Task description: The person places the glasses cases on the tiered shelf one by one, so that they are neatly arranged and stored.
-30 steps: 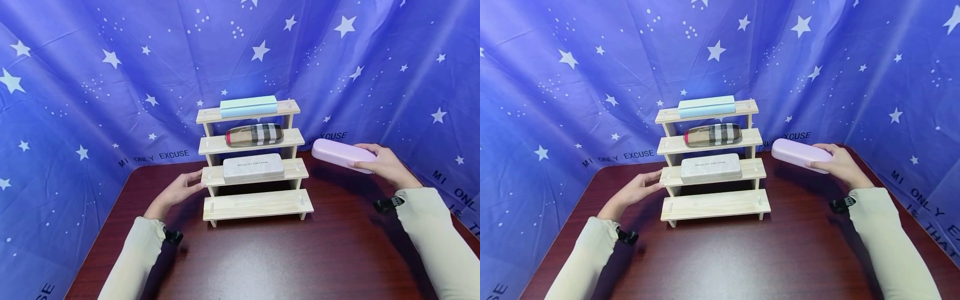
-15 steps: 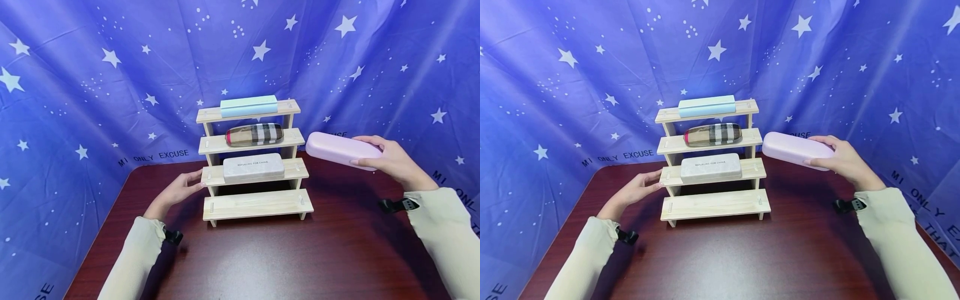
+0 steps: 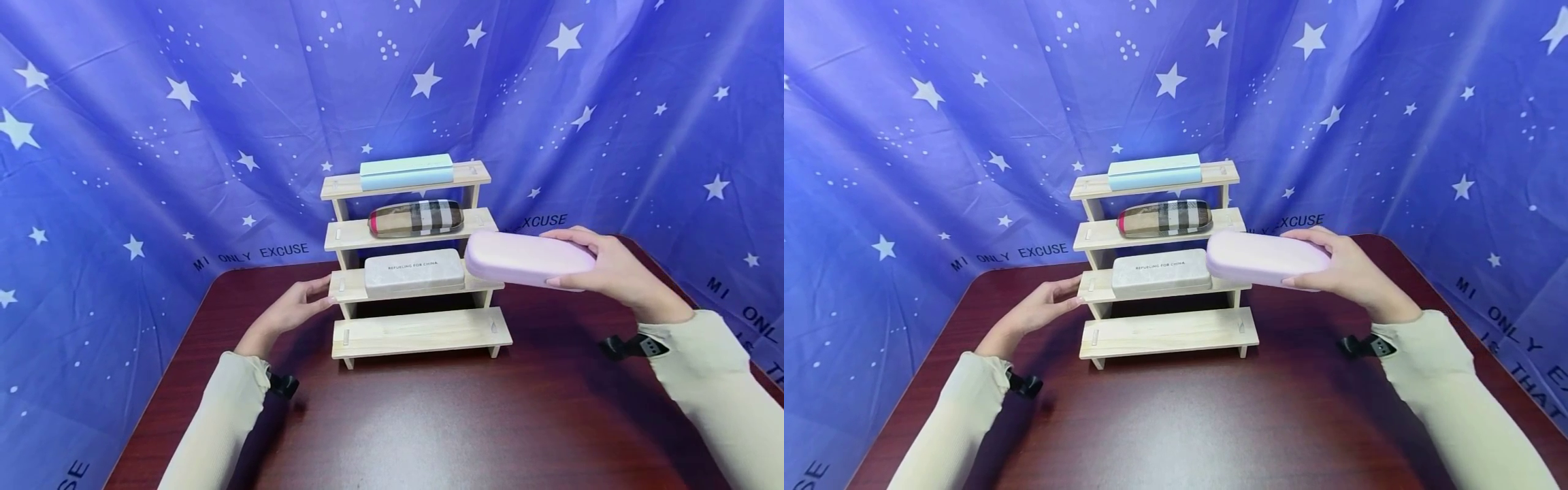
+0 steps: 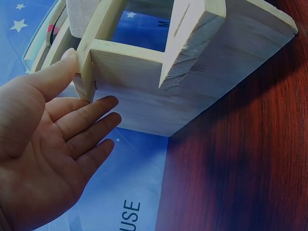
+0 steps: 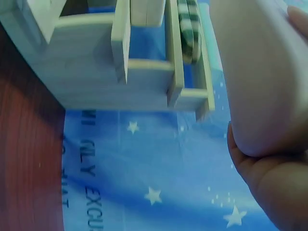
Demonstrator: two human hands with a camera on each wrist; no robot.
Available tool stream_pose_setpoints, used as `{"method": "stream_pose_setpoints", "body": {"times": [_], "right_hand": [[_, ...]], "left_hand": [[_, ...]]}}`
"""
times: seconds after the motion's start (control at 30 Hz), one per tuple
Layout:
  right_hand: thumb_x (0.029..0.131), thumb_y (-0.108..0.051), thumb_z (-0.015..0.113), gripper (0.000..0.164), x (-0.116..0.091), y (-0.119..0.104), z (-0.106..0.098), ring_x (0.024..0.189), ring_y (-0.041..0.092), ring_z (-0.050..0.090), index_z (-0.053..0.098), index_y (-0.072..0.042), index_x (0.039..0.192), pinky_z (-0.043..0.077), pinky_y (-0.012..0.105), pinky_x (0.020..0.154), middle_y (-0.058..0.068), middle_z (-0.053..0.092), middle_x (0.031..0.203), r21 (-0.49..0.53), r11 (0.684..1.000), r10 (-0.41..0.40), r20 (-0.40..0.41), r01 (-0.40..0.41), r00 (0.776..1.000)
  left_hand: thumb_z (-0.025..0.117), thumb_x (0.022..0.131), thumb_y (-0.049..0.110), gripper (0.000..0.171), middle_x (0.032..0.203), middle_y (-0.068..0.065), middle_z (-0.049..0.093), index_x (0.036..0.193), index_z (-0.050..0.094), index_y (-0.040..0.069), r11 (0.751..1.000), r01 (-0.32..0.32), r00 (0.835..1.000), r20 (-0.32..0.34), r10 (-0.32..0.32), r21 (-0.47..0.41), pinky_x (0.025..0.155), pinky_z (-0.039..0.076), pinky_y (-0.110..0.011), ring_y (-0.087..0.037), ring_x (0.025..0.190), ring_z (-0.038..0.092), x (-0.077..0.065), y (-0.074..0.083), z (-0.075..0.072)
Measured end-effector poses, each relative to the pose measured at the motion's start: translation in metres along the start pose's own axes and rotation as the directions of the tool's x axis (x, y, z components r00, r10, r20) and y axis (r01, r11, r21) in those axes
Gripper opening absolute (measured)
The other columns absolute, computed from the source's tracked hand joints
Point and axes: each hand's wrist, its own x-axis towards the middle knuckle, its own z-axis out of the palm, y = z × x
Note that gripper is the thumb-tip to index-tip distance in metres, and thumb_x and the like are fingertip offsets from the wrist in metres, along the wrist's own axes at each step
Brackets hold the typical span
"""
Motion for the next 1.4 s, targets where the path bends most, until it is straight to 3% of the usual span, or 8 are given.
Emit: {"method": "stream_pose_setpoints", "body": {"times": [0.3,0.67,0.9,1.4], "right_hand": [[0.062,-0.012,0.086,0.064,0.000,-0.009,0.033,0.092,0.008,0.052,0.063,-0.018,0.121,0.039,0.020,0.072,-0.008,0.059,0.113,0.015,0.981,-0.196,0.063,0.196,0.979],[0.062,-0.020,0.087,0.064,-0.003,-0.015,0.076,0.095,0.010,0.049,0.062,-0.015,0.121,0.040,0.024,0.073,-0.002,0.058,0.113,0.073,0.960,-0.280,0.148,0.271,0.949],[0.062,-0.025,0.087,0.068,-0.004,-0.013,0.102,0.100,0.011,0.048,0.061,-0.016,0.123,0.039,0.026,0.078,-0.002,0.059,0.118,0.109,0.963,-0.261,0.170,0.245,0.950],[0.063,-0.028,0.086,0.065,0.000,-0.003,0.143,0.095,0.014,0.050,0.060,-0.018,0.122,0.040,0.027,0.077,-0.004,0.056,0.111,0.185,0.956,-0.266,0.208,0.230,0.941]], "left_hand": [[0.057,0.094,0.011,0.056,0.140,-0.027,0.041,0.139,0.034,-0.012,1.000,-0.007,1.000,-0.004,0.007,0.003,0.106,0.031,-0.050,-0.033,0.131,0.036,0.002,-0.002,0.001],[0.057,0.094,0.011,0.056,0.140,-0.026,0.041,0.139,0.034,-0.012,1.000,0.002,1.000,0.001,-0.002,0.004,0.107,0.029,-0.049,-0.033,0.132,0.034,0.002,-0.001,0.001],[0.057,0.094,0.010,0.055,0.139,-0.026,0.042,0.139,0.034,-0.012,1.000,-0.006,1.000,-0.007,0.006,0.012,0.107,0.029,-0.048,-0.031,0.131,0.036,0.001,-0.001,0.001],[0.057,0.094,0.010,0.055,0.139,-0.027,0.042,0.138,0.034,-0.013,1.000,-0.015,1.000,-0.004,0.015,-0.011,0.107,0.030,-0.049,-0.032,0.129,0.038,0.001,-0.001,0.002]]}}
